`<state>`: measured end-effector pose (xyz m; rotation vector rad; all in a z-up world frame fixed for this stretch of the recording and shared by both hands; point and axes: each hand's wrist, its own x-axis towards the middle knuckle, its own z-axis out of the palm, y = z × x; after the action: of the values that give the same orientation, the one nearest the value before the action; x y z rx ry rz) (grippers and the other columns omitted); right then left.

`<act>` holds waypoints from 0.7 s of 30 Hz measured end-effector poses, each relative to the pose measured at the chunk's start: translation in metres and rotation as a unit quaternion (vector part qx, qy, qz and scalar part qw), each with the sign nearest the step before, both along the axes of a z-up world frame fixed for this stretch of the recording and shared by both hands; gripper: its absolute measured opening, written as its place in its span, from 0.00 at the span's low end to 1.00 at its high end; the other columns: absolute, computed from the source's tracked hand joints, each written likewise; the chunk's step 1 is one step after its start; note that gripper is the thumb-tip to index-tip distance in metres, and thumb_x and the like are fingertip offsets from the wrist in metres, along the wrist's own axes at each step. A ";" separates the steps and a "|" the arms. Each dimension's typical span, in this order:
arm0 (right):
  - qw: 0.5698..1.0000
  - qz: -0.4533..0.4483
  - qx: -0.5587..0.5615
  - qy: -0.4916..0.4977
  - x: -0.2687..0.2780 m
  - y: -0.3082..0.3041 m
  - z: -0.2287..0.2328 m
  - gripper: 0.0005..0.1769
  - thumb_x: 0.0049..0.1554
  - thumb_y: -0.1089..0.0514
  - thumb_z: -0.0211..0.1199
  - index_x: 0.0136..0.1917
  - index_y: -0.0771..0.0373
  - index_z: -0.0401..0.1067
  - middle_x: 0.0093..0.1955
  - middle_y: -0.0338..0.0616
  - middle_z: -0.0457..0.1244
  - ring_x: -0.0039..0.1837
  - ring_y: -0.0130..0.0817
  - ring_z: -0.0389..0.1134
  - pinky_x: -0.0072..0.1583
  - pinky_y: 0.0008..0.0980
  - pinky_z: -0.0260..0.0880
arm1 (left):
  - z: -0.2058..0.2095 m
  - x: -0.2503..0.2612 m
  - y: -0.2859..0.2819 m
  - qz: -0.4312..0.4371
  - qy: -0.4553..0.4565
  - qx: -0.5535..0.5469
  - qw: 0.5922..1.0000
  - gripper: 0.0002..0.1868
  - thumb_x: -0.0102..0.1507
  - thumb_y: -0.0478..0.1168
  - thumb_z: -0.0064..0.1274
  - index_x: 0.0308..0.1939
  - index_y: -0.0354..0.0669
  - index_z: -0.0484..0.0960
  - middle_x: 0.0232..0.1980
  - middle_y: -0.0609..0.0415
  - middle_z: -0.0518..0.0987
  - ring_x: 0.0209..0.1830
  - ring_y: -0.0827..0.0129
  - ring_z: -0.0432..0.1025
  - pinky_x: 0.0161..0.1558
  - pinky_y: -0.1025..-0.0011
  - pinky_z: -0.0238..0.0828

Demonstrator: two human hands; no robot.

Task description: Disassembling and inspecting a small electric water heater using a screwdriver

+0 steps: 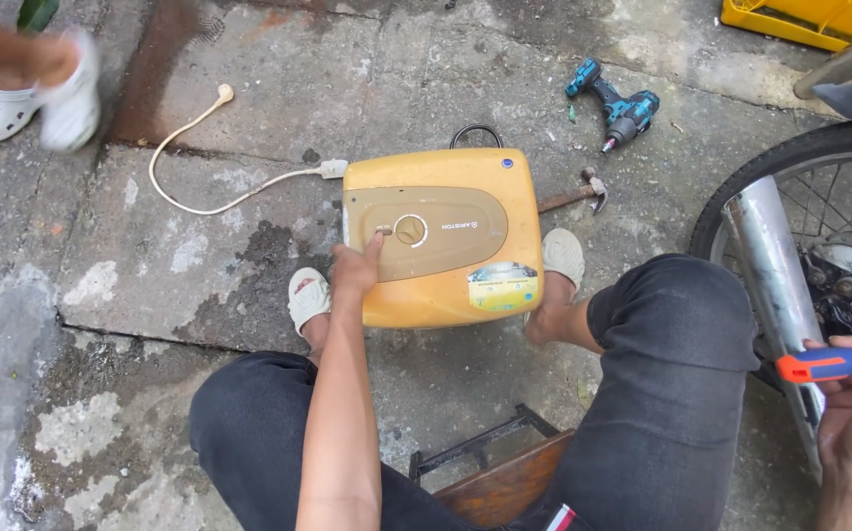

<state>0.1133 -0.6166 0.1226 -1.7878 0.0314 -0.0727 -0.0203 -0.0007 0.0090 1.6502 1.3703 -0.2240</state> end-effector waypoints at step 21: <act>0.998 -0.026 0.051 0.027 -0.023 0.064 0.018 0.16 0.73 0.66 0.44 0.72 0.57 0.57 0.53 0.44 0.61 0.54 0.46 0.72 0.61 0.51 0.81 | 0.000 -0.001 -0.003 0.008 -0.022 0.008 1.000 0.47 0.63 0.71 0.45 0.68 0.35 0.57 0.70 0.35 0.71 0.68 0.38 0.67 0.66 0.50 0.61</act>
<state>0.0902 -0.5528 0.1403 -1.6872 0.1176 -0.0598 -0.0214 -0.0040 0.0090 1.6469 1.3551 -0.1654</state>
